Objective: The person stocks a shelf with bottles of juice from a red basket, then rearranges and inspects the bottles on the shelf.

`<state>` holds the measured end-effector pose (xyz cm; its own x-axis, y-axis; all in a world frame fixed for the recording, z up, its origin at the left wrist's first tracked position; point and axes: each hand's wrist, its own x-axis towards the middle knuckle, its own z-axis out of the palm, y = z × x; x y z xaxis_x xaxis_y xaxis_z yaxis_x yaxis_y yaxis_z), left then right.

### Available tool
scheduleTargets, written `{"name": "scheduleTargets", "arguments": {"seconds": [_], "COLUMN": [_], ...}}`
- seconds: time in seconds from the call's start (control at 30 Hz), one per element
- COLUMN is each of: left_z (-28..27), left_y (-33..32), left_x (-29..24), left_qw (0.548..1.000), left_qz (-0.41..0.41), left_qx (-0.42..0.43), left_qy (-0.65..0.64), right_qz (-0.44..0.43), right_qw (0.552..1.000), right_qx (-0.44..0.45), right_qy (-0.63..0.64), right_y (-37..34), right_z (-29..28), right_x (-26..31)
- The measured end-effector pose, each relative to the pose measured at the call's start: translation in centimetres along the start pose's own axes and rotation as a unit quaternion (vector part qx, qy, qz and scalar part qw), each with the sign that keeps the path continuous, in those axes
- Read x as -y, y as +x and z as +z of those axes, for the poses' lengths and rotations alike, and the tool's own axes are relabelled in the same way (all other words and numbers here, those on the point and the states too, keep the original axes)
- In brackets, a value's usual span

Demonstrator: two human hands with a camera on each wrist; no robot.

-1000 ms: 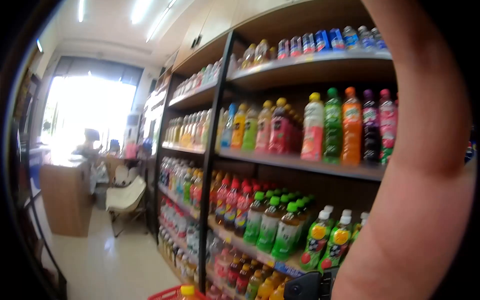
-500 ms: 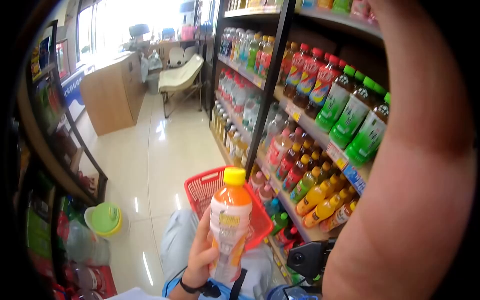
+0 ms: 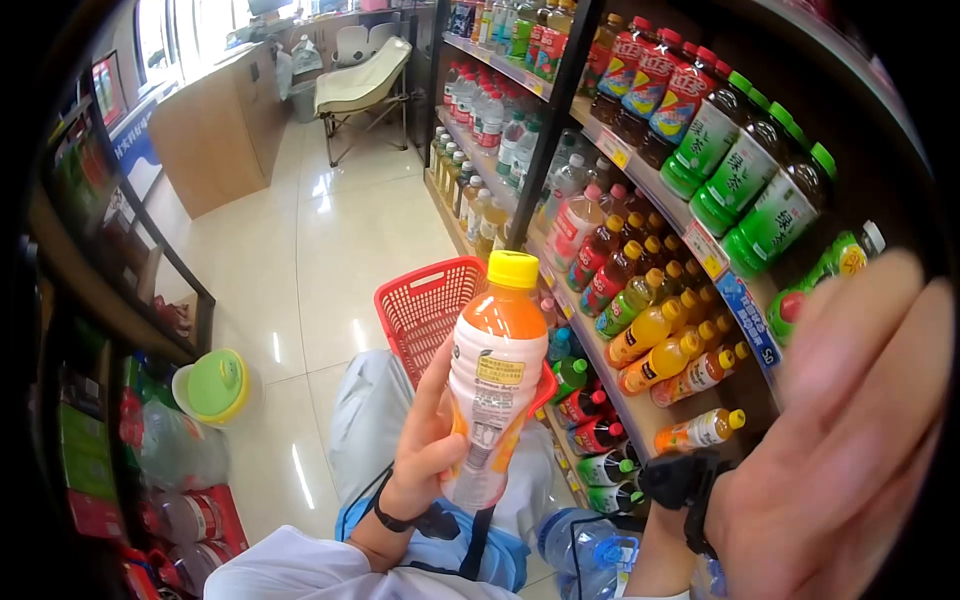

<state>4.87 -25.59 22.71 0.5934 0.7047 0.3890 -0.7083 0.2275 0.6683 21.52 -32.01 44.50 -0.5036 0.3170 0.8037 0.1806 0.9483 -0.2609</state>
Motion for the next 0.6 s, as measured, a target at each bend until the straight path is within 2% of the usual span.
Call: {"name": "scheduleTargets", "arguments": {"seconds": [0.07,0.13,0.17,0.3,0.6], "left_z": [-0.2,-0.2,-0.1,-0.1,-0.2], "left_y": [0.1,0.0,-0.1,-0.2,-0.6], "left_x": [-0.1,-0.2,-0.2,-0.6,-0.7], "left_qw": [0.997,0.996,0.995,0.996,0.996], "left_qz": [0.012,0.013,0.015,0.000,0.011], "left_qx": [0.049,0.045,0.040,0.038,0.059], "left_qy": [-0.060,-0.073,-0.086,-0.075,-0.073], "right_qz": [0.052,0.277,0.318,0.329,0.213], "right_qw": [0.998,0.960,0.947,0.944,0.976], "right_qx": [0.014,-0.017,-0.005,0.021,-0.022], "right_qy": [0.012,0.047,0.037,0.021,0.046], "right_y": [-0.8,-2.5,-2.5,-3.2,-3.6], "right_z": [0.3,-0.8,-0.5,1.7,4.9], "right_x": [1.5,6.7,7.8,8.3,6.3]}}
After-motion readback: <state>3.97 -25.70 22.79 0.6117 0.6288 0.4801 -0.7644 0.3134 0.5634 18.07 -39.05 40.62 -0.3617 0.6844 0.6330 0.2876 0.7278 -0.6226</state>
